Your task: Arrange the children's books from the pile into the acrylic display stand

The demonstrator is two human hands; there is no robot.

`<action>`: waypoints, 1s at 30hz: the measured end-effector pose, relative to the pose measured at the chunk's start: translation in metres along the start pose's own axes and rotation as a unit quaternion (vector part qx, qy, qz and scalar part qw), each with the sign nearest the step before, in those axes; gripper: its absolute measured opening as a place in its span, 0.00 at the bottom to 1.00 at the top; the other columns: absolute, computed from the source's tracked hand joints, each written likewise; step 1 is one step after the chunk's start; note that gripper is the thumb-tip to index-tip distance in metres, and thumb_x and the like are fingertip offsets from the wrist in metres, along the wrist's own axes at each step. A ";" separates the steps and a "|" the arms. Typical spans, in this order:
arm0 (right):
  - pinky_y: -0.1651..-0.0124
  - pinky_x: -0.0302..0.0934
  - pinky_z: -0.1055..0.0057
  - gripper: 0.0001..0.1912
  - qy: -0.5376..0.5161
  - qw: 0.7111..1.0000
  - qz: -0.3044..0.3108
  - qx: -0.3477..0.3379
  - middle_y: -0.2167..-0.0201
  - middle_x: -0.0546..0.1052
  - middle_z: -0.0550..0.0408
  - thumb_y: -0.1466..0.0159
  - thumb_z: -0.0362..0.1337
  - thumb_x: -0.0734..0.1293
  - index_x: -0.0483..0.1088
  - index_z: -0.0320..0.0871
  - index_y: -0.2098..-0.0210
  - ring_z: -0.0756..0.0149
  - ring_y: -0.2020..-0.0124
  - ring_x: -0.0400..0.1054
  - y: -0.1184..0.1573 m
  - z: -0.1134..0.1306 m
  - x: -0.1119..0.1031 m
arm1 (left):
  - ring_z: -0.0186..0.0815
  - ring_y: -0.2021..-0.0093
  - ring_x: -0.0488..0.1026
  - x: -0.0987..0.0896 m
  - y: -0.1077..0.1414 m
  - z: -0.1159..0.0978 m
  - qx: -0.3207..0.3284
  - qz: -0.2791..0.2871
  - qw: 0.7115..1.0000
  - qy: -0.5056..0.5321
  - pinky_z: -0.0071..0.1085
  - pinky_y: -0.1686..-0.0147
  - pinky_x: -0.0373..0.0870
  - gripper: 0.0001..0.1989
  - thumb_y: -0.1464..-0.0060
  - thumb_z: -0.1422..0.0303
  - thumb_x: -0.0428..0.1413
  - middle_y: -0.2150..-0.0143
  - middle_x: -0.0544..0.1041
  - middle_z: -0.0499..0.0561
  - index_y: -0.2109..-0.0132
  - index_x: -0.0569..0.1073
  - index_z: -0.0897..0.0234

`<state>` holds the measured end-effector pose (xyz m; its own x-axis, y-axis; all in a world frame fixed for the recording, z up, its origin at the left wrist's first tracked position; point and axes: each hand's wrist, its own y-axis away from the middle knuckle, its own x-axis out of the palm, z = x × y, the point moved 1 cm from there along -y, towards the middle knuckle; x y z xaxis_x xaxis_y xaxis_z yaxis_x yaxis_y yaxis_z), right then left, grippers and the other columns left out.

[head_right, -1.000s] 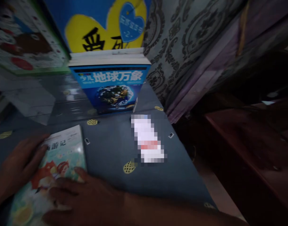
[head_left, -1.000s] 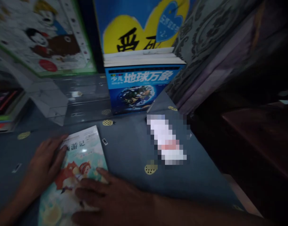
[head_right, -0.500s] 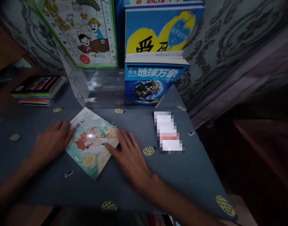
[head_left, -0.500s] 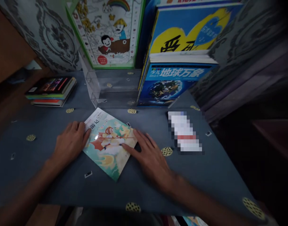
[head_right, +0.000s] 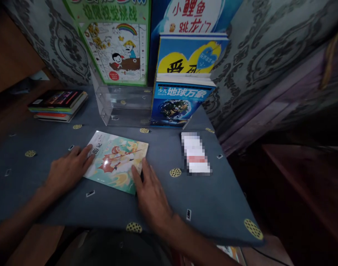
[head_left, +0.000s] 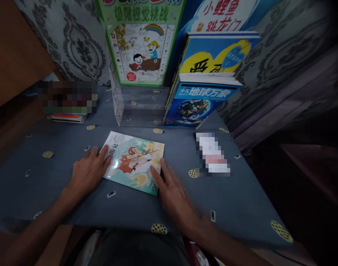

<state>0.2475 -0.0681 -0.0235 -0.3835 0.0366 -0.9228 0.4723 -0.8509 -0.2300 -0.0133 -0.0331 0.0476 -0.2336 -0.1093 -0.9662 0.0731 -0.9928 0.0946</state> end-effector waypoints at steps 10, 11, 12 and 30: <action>0.40 0.68 0.48 0.23 -0.022 0.996 -0.044 -0.077 0.40 0.74 0.44 0.31 0.28 0.59 0.67 0.46 0.38 0.53 0.41 0.70 0.005 -0.001 -0.032 | 0.48 0.55 0.76 0.002 -0.004 0.003 0.005 -0.011 1.000 0.016 0.36 0.66 0.73 0.24 0.31 0.60 0.36 0.50 0.74 0.60 0.38 0.67 0.61; 0.40 0.67 0.47 0.21 -0.027 0.996 -0.051 -0.063 0.40 0.73 0.43 0.30 0.31 0.59 0.68 0.46 0.40 0.52 0.41 0.70 -0.009 -0.010 -0.033 | 0.47 0.54 0.76 0.002 -0.004 0.004 0.010 -0.015 1.000 0.014 0.36 0.66 0.72 0.24 0.31 0.60 0.36 0.49 0.74 0.60 0.38 0.67 0.61; 0.40 0.66 0.46 0.20 -0.032 0.997 -0.051 -0.055 0.38 0.71 0.42 0.29 0.34 0.59 0.68 0.45 0.39 0.51 0.39 0.68 -0.023 -0.017 -0.031 | 0.47 0.54 0.76 0.003 -0.005 0.005 0.013 -0.018 1.000 0.013 0.35 0.66 0.72 0.24 0.31 0.60 0.36 0.50 0.75 0.60 0.38 0.67 0.61; 0.47 0.68 0.53 0.14 0.000 0.996 0.054 -0.074 0.47 0.73 0.44 0.31 0.38 0.65 0.70 0.42 0.48 0.52 0.47 0.67 -0.043 0.026 -0.039 | 0.49 0.47 0.73 0.025 -0.058 0.035 0.003 -0.153 0.963 0.224 0.44 0.49 0.73 0.24 0.37 0.58 0.40 0.47 0.74 0.62 0.43 0.68 0.67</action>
<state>0.2214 -0.0465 0.0304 -0.3230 -0.0513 -0.9450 0.6225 -0.7636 -0.1713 -0.0573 0.0200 0.0263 0.1974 0.2182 -0.9557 0.0619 -0.9757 -0.2100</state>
